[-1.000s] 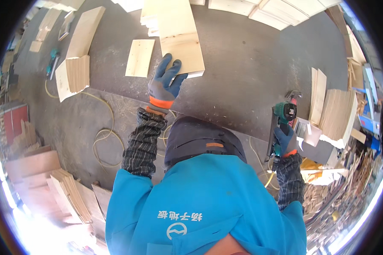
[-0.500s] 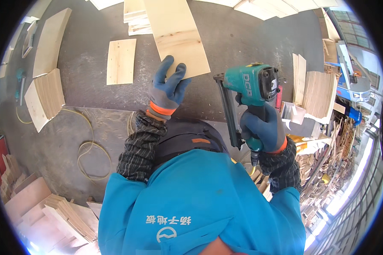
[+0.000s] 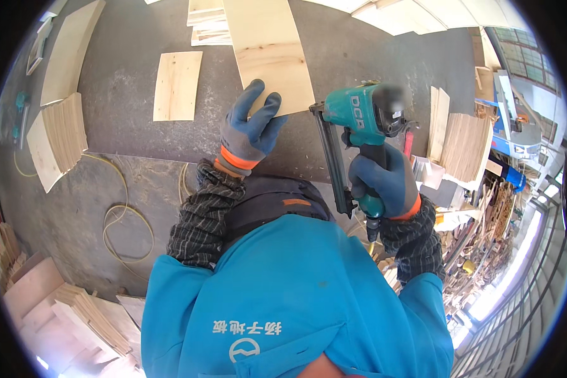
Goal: Assembling wooden boxes using a pneumatic nail gun by aligning wooden boards and nailing them together.
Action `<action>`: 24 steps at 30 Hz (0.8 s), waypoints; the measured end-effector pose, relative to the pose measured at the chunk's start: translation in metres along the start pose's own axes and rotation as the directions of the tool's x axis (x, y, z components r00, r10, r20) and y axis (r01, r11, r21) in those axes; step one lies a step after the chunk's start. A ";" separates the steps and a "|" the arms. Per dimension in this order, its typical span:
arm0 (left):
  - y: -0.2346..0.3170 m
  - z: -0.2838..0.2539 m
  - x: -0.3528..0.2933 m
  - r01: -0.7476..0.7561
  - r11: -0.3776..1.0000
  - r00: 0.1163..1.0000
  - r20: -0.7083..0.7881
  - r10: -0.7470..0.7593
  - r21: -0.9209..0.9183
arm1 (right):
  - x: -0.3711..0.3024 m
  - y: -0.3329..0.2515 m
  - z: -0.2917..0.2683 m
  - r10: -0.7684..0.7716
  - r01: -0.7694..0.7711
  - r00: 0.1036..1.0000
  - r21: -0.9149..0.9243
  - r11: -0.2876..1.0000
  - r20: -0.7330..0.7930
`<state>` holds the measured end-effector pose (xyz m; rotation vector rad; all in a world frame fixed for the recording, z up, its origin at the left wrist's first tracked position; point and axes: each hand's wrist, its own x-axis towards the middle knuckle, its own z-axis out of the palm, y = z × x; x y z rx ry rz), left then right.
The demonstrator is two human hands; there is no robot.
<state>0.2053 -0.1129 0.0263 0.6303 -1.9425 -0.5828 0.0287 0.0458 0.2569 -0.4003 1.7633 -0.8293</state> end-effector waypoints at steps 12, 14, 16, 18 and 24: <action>0.001 -0.001 0.002 0.004 1.000 1.000 0.029 -0.004 -0.001 | 0.003 -0.003 -0.001 0.024 -0.024 1.000 -0.008 1.000 -0.015; 0.001 -0.002 0.002 0.016 1.000 0.999 0.033 -0.016 -0.003 | 0.003 -0.003 -0.001 0.023 -0.023 1.000 -0.016 1.000 -0.006; 0.001 -0.002 0.003 -0.001 1.000 1.000 0.028 0.001 0.001 | 0.003 -0.002 -0.001 0.039 -0.039 0.999 -0.012 0.999 -0.011; 0.002 -0.004 0.001 0.019 1.000 0.998 0.053 -0.018 -0.018 | 0.003 -0.001 0.000 0.036 -0.036 0.999 -0.014 0.999 -0.014; 0.002 -0.005 0.002 0.014 1.000 0.998 0.059 -0.013 -0.007 | 0.002 0.001 0.001 0.024 -0.025 0.999 -0.046 0.999 -0.029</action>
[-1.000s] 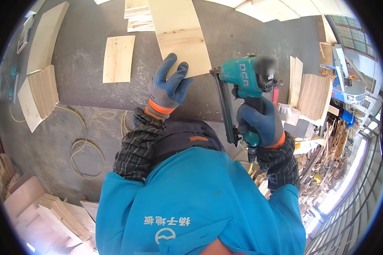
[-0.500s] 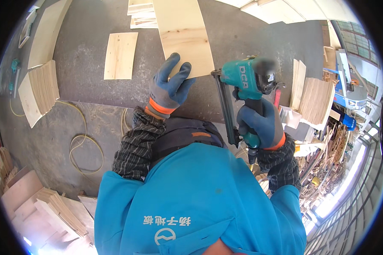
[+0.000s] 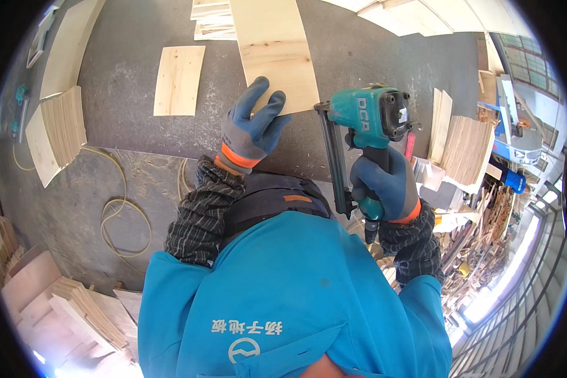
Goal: Assembling wooden boxes using a pneumatic nail gun by aligning wooden boards and nailing them together.
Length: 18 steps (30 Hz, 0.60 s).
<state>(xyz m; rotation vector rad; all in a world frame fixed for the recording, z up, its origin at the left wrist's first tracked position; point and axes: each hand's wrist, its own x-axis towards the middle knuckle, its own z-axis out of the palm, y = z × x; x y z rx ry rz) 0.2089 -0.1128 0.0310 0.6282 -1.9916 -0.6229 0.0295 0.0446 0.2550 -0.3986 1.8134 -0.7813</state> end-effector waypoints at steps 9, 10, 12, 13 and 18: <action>-0.002 0.001 -0.003 0.023 0.999 0.999 0.031 -0.022 -0.033 | -0.001 -0.003 0.004 0.000 0.000 1.000 0.023 1.000 0.011; -0.001 0.001 -0.003 0.021 0.999 0.999 0.032 -0.020 -0.026 | -0.001 -0.003 0.005 -0.011 0.011 1.000 0.025 1.000 0.008; -0.001 0.001 -0.002 0.017 0.999 0.999 0.028 -0.016 -0.029 | -0.001 -0.003 0.006 0.005 -0.005 1.000 0.009 1.000 -0.011; -0.001 0.001 -0.001 0.014 0.999 1.000 0.024 -0.013 -0.030 | -0.001 -0.004 0.007 0.021 -0.021 0.999 -0.008 1.000 -0.029; 0.000 0.000 0.000 0.013 1.000 1.000 0.011 -0.013 -0.026 | -0.001 -0.001 0.005 -0.045 0.045 0.999 -0.004 0.999 0.003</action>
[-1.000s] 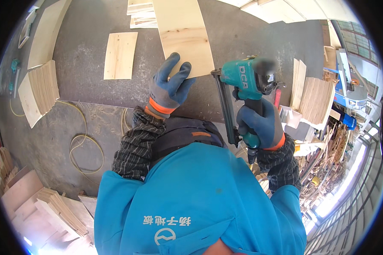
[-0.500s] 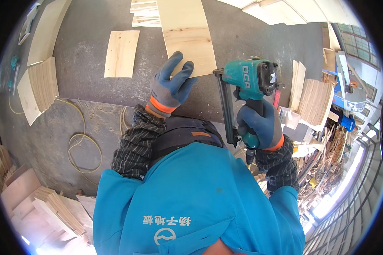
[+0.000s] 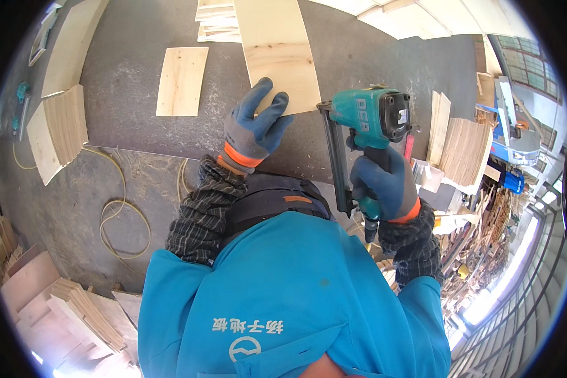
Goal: Assembling wooden boxes using a pneumatic nail gun by aligning wooden boards and nailing them together.
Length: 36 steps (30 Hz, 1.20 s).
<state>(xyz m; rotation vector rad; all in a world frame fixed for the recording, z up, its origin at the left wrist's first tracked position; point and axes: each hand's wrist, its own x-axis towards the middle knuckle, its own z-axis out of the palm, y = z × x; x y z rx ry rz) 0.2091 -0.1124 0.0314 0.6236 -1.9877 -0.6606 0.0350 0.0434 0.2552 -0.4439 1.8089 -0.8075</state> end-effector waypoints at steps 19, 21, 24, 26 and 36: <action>-0.002 -0.060 -0.015 0.272 0.958 0.956 0.143 -0.258 -0.091 | -0.020 -0.006 0.018 -0.001 0.002 1.000 0.087 0.996 -0.020; 0.000 -0.060 -0.011 0.270 0.955 0.957 0.146 -0.252 -0.123 | -0.016 -0.009 0.029 0.047 -0.050 0.999 0.137 0.989 0.028; 0.000 -0.057 -0.012 0.242 0.959 0.966 0.126 -0.225 -0.146 | -0.010 -0.011 0.040 0.025 -0.035 0.996 0.113 0.993 0.085; -0.002 -0.054 -0.012 0.217 0.967 0.973 0.105 -0.204 -0.137 | -0.006 -0.011 0.048 0.036 -0.042 0.996 0.069 0.997 0.079; -0.006 -0.044 -0.015 0.114 0.991 0.993 0.024 -0.112 -0.076 | 0.006 -0.009 0.053 0.080 -0.087 0.989 0.047 0.995 0.120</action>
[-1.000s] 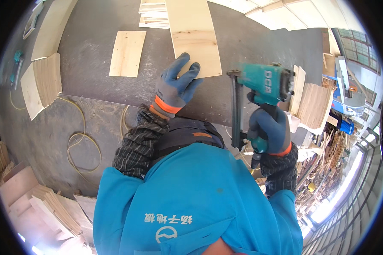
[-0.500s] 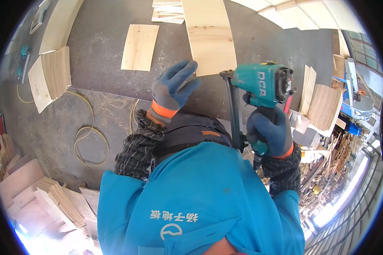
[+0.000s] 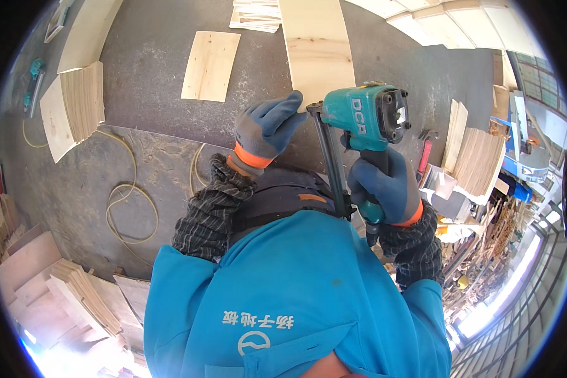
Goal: Assembling wooden boxes using a pneumatic nail gun by aligning wooden boards and nailing them together.
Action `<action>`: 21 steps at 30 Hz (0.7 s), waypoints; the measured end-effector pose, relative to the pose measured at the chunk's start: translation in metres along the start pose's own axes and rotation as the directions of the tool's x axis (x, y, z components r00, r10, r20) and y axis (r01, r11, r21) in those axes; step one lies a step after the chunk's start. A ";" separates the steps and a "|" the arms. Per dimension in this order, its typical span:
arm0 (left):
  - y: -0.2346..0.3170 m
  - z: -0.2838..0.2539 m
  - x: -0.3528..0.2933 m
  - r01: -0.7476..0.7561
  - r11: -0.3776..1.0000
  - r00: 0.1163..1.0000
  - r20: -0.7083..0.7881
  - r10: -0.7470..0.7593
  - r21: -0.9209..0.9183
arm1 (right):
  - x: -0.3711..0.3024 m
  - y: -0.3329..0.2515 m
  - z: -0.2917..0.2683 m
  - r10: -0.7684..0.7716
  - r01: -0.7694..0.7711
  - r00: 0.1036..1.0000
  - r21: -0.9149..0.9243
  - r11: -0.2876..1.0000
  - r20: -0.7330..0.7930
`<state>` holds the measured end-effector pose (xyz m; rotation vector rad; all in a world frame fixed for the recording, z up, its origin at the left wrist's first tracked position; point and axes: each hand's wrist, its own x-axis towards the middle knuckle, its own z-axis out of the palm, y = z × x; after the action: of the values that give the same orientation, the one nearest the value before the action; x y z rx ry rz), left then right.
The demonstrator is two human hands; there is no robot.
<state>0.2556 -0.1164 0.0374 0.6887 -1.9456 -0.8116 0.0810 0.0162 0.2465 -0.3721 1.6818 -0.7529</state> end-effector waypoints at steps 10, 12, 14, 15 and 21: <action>0.001 -0.003 0.002 -0.002 1.000 1.000 0.030 0.001 0.029 | 0.002 -0.001 0.001 -0.007 0.007 1.000 -0.041 0.999 0.002; 0.001 -0.003 0.003 -0.001 1.000 0.999 0.034 0.000 0.025 | 0.002 -0.003 0.002 0.005 -0.003 1.000 -0.081 0.997 0.028; 0.001 -0.004 0.003 -0.001 1.000 0.999 0.039 0.000 0.018 | 0.001 -0.002 0.003 -0.002 0.003 1.000 -0.066 0.998 0.016; 0.002 -0.004 0.004 0.002 1.000 0.999 0.038 -0.002 0.017 | 0.001 -0.003 0.005 -0.009 0.009 1.000 -0.050 0.999 0.004; -0.001 0.000 0.003 -0.014 1.000 1.000 -0.007 0.015 0.022 | -0.003 -0.011 0.010 0.000 0.000 1.000 -0.014 1.000 0.011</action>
<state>0.2546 -0.1192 0.0383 0.6890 -1.9538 -0.7786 0.0896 0.0070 0.2554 -0.3854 1.6769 -0.7386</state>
